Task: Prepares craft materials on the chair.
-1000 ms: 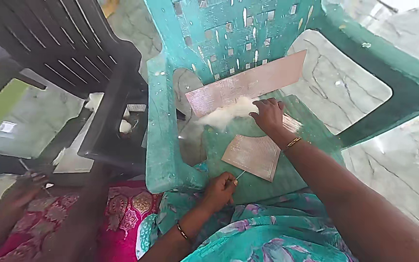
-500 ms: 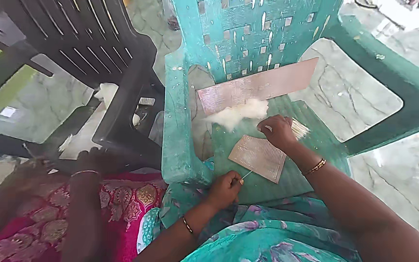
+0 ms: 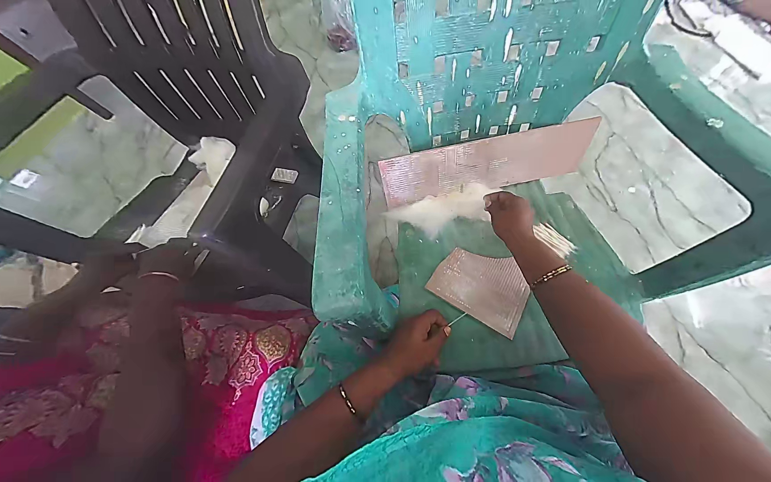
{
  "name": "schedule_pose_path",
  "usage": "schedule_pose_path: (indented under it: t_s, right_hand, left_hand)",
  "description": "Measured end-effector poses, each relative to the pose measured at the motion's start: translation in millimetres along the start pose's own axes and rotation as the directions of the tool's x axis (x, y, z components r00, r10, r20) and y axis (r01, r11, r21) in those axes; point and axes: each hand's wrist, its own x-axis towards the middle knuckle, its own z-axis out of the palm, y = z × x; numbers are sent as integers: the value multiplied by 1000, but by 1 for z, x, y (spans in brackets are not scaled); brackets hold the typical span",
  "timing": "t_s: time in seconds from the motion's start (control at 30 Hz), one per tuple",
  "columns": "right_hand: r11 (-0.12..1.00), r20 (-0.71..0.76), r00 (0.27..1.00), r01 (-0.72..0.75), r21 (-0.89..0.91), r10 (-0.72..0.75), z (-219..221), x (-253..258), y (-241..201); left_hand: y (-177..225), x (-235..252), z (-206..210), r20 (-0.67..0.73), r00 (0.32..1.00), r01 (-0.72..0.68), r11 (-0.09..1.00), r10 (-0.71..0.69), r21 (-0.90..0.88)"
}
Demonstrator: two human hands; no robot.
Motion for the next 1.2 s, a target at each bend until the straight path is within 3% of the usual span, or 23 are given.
schedule_pose_path:
  t_s: [0.17, 0.27, 0.4, 0.57, 0.7, 0.77, 0.83, 0.93, 1.03, 1.2]
  right_hand:
    - [958, -33, 998, 41, -284, -52, 8, -1, 2]
    - [945, 1, 999, 41, -325, -43, 6, -6, 0]
    - [992, 108, 994, 35, -122, -22, -11, -26, -4]
    - [916, 125, 992, -24, 401, -29, -32, -69, 0]
    - [859, 74, 997, -22, 511, -18, -43, -77, 6]
    - [936, 31, 999, 24, 351, -37, -46, -71, 11]
    - [998, 43, 998, 44, 55, -47, -48, -63, 15]
    - [964, 55, 994, 101, -244, -90, -45, -56, 21]
    - [916, 75, 983, 182, -359, -166, -37, -50, 26]
    - [885, 254, 939, 310, -347, -230, -17, -54, 22]
  left_hand:
    - [-1, -1, 1, 3, 1000, -7, 1000, 7, -9]
    - [-1, -1, 0, 3, 1000, -14, 1000, 14, 2]
    - [2, -1, 0, -3, 1000, -2, 1000, 2, 18]
    - [7, -2, 1, -15, 999, 39, 999, -39, 24]
    - [9, -3, 1, -29, 998, 65, 998, -64, 13]
    - [9, -2, 2, -28, 997, 77, 997, -77, 1]
    - [9, -2, 2, -25, 996, 90, 996, -90, 4]
    - [11, -1, 2, -27, 995, 97, 995, -97, 1]
    - [9, -1, 2, -25, 995, 96, 995, -96, -19]
    - [8, -2, 1, -17, 998, 63, 998, -63, -20]
